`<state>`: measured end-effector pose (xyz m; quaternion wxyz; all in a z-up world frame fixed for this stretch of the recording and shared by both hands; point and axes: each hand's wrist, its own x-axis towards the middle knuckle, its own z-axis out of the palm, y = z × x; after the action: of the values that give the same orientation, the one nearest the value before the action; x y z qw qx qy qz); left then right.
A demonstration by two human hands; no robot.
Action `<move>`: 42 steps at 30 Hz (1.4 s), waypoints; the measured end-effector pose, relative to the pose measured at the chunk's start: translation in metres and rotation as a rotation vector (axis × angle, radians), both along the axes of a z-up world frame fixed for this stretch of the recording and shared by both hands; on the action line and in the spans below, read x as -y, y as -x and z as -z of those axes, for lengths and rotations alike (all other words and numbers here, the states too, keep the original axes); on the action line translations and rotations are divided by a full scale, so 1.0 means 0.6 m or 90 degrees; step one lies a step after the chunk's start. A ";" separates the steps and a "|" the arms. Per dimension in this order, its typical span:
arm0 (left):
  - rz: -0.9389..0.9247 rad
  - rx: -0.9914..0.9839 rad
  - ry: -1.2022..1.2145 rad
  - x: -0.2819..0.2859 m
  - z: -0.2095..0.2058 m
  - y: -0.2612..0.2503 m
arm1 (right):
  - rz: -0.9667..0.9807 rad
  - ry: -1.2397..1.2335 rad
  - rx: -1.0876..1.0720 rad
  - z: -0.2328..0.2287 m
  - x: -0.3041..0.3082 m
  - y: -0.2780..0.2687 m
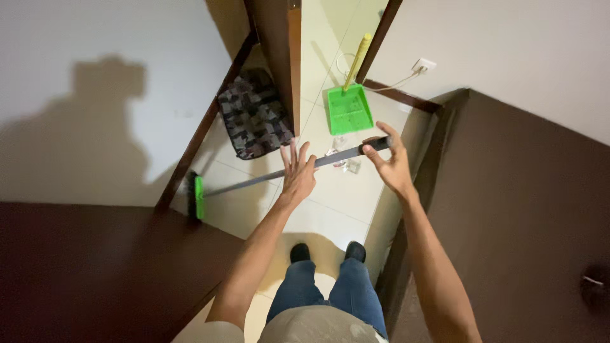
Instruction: The person sweeps debris from the floor into a dustpan using a broom and then picks up the broom and dustpan.
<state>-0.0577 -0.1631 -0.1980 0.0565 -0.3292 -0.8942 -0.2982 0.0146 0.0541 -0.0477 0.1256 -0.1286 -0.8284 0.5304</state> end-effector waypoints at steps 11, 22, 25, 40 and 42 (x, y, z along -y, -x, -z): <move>-0.045 0.119 0.083 -0.006 0.177 0.006 | 0.007 -0.049 0.043 0.224 0.007 -0.002; 0.040 0.136 0.140 -0.144 0.231 -0.040 | 0.053 0.049 0.096 0.276 -0.134 -0.089; 0.052 0.156 0.147 -0.203 0.207 -0.054 | 0.052 0.054 0.112 0.240 -0.191 -0.108; 0.102 0.120 0.139 -0.623 0.062 -0.182 | 0.060 -0.172 0.099 0.091 -0.597 -0.261; 0.119 0.109 0.102 -0.662 0.047 -0.200 | 0.055 -0.247 0.039 0.090 -0.642 -0.287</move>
<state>0.0622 0.2344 -0.2259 -0.0741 -0.3876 -0.8822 -0.2567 0.1865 0.4394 -0.1016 0.1454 -0.1532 -0.9123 0.3509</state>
